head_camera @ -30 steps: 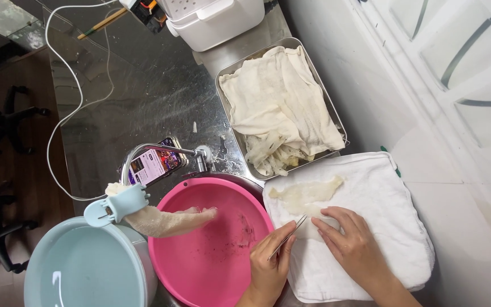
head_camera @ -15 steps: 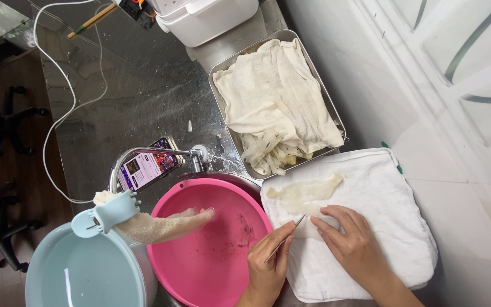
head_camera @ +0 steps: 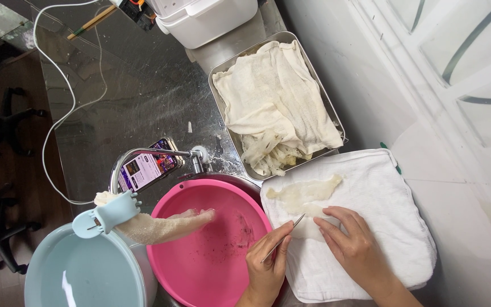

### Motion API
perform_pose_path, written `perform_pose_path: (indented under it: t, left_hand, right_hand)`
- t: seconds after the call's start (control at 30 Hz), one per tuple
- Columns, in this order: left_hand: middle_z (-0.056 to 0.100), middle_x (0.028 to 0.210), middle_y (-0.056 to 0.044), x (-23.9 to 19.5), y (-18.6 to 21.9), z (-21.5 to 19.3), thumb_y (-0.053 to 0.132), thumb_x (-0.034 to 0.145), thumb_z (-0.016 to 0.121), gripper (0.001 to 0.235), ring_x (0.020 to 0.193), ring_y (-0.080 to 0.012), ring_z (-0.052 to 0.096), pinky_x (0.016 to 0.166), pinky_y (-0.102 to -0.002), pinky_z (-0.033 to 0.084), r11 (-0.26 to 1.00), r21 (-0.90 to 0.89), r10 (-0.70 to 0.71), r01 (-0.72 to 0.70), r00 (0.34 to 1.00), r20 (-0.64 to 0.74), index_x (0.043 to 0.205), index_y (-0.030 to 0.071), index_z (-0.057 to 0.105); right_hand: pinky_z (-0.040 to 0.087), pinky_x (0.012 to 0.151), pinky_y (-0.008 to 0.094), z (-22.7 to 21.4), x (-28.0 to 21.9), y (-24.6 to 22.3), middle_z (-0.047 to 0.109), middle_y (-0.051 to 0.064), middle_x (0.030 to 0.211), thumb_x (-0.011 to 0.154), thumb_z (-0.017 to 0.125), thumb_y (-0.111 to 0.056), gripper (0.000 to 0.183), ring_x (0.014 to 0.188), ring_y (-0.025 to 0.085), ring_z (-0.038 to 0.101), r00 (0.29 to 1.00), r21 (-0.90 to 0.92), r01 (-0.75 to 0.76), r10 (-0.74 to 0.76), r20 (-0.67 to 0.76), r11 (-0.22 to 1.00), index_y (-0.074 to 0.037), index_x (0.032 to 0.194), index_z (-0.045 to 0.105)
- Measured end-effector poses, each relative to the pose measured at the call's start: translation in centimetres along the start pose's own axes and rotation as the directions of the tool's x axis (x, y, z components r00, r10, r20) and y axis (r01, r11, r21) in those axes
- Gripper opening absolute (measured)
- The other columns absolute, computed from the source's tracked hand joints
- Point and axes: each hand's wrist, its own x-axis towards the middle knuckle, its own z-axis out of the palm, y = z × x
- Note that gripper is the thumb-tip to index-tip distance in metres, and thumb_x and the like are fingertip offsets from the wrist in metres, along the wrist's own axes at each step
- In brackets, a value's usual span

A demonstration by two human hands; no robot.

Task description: The person uses tweezers to scrape and clean a piece of white fish maw placed on a white towel. They repeatedly dip the tweezers into a pink basin of water to rinse them while working on the item. A tray of similar items is visible nearby.

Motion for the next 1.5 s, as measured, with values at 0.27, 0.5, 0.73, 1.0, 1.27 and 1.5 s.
perform_pose_path:
  t: [0.27, 0.5, 0.73, 1.0, 1.27, 1.5]
  left_hand:
    - [0.08, 0.107, -0.007, 0.6, 0.23, 0.26, 0.006, 0.098, 0.066, 0.018, 0.093, -0.0215, 0.082, 0.077, -0.029, 0.067, 0.998, 0.053, 0.013, -0.015, 0.999, 0.036, 0.115, 0.004, 0.072]
    - [0.08, 0.106, -0.006, 0.57, 0.18, 0.33, 0.007, 0.098, 0.066, 0.018, 0.092, -0.0202, 0.082, 0.076, -0.028, 0.067, 0.996, 0.094, 0.004, -0.01, 0.998, 0.061, 0.115, 0.005, 0.072]
    - [0.08, 0.106, -0.008, 0.68, 0.26, 0.3, 0.004, 0.097, 0.067, 0.017, 0.093, -0.0213, 0.082, 0.079, -0.028, 0.068, 0.998, 0.059, 0.019, -0.022, 0.998, 0.052, 0.113, 0.004, 0.073]
    - [0.081, 0.105, -0.004, 0.55, 0.04, 0.24, 0.011, 0.099, 0.066, 0.017, 0.081, -0.0159, 0.08, 0.069, -0.026, 0.063, 0.997, 0.075, -0.04, 0.036, 0.998, 0.048, 0.114, 0.007, 0.073]
    - [0.081, 0.105, -0.002, 0.72, 0.15, 0.21, 0.009, 0.1, 0.065, 0.018, 0.076, -0.0145, 0.078, 0.066, -0.025, 0.062, 0.997, 0.077, -0.02, 0.016, 0.998, 0.056, 0.116, 0.007, 0.072]
    - [0.081, 0.107, -0.004, 0.81, 0.36, -0.02, 0.007, 0.098, 0.066, 0.018, 0.091, -0.0184, 0.082, 0.074, -0.026, 0.066, 0.998, 0.038, -0.046, 0.045, 0.998, 0.047, 0.115, 0.006, 0.073]
  right_hand:
    - [0.055, 0.096, 0.039, 0.18, -0.23, 0.16, 0.063, 0.008, 0.121, 0.089, 0.073, -0.009, 0.034, 0.111, 0.025, 0.064, 0.999, -0.046, 0.008, -0.006, 0.031, 0.999, -0.017, 0.122, 0.069]
    - [0.056, 0.095, 0.038, 0.2, -0.21, 0.15, 0.064, 0.008, 0.119, 0.088, 0.074, -0.008, 0.035, 0.11, 0.025, 0.065, 1.0, -0.051, 0.012, -0.01, 0.027, 0.999, -0.016, 0.121, 0.07]
    - [0.056, 0.095, 0.038, 0.17, -0.2, 0.11, 0.065, 0.008, 0.12, 0.088, 0.074, -0.008, 0.036, 0.111, 0.025, 0.065, 1.0, -0.067, 0.012, -0.011, 0.025, 0.998, -0.018, 0.121, 0.069]
    - [0.056, 0.094, 0.037, 0.23, -0.01, -0.02, 0.064, 0.007, 0.12, 0.088, 0.074, -0.009, 0.034, 0.111, 0.024, 0.065, 1.0, -0.078, 0.009, -0.008, 0.012, 0.997, -0.019, 0.12, 0.07]
    - [0.056, 0.096, 0.038, 0.16, -0.07, 0.0, 0.065, 0.008, 0.12, 0.088, 0.074, -0.008, 0.035, 0.112, 0.025, 0.065, 0.999, -0.074, 0.01, -0.008, 0.031, 0.997, -0.018, 0.122, 0.069]
    - [0.055, 0.095, 0.038, 0.3, -0.26, 0.1, 0.065, 0.008, 0.12, 0.088, 0.074, -0.008, 0.037, 0.113, 0.025, 0.064, 0.999, -0.075, 0.009, -0.007, 0.033, 0.997, -0.019, 0.123, 0.069]
